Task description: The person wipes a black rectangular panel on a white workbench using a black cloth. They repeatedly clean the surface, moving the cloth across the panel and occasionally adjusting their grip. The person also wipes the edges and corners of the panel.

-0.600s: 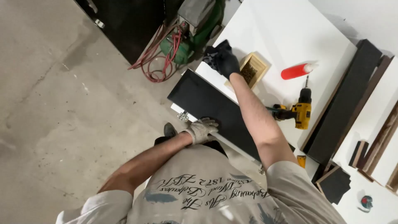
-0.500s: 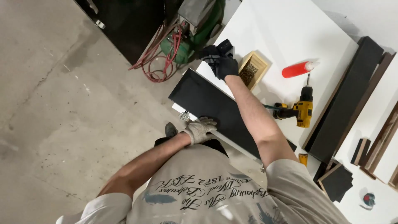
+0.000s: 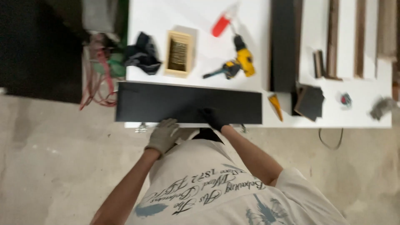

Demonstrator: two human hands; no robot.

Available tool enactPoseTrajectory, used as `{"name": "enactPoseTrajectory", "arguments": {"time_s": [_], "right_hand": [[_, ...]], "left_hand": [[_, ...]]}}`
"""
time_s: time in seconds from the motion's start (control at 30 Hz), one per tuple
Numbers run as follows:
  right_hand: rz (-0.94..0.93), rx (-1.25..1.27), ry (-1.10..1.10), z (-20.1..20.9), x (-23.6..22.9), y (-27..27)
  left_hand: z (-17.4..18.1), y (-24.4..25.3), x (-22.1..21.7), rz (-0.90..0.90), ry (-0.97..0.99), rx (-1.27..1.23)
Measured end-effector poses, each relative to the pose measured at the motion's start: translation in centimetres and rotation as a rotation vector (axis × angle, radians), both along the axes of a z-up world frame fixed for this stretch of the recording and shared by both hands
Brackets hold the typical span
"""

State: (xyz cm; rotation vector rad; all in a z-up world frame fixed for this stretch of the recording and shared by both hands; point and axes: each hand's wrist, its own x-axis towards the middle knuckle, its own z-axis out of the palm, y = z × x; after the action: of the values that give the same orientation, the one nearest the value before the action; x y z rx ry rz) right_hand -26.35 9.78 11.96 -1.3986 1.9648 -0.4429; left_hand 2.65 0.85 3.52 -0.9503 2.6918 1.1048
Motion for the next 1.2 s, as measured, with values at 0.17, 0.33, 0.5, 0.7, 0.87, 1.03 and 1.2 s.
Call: {"name": "enactPoseTrajectory", "arguments": {"time_s": [0.17,0.33,0.5,0.7,0.87,1.03,1.2], "right_hand": [[-0.616,-0.019,-0.159,-3.3,-15.0,5.2],[-0.455,0.219,-0.644,-1.4,-16.5,-1.6],[-0.806,0.187,-1.476,-8.0,-14.3,-10.7],[-0.823,0.156,-1.413,-12.4,-12.5,-15.8],[-0.326,0.364,-0.934,-5.7,-5.7,-7.2],[0.682,0.130,-0.673,2.5,-2.3,0.9],[0.580,0.220,-0.761,-2.1,-1.0,0.6]], "left_hand": [[-2.7,0.2,-3.0,0.110,-0.231,-0.019],[-3.2,0.8,-8.0,0.363,-0.343,0.059],[-1.3,5.6,-13.7,0.512,-0.312,-0.118],[0.9,14.3,-16.4,0.665,-0.357,0.036],[6.8,17.2,-15.0,1.166,-0.133,0.322],[12.1,18.7,-13.4,1.068,-0.165,0.211],[11.2,19.6,-10.7,0.883,-0.150,0.094]]}}
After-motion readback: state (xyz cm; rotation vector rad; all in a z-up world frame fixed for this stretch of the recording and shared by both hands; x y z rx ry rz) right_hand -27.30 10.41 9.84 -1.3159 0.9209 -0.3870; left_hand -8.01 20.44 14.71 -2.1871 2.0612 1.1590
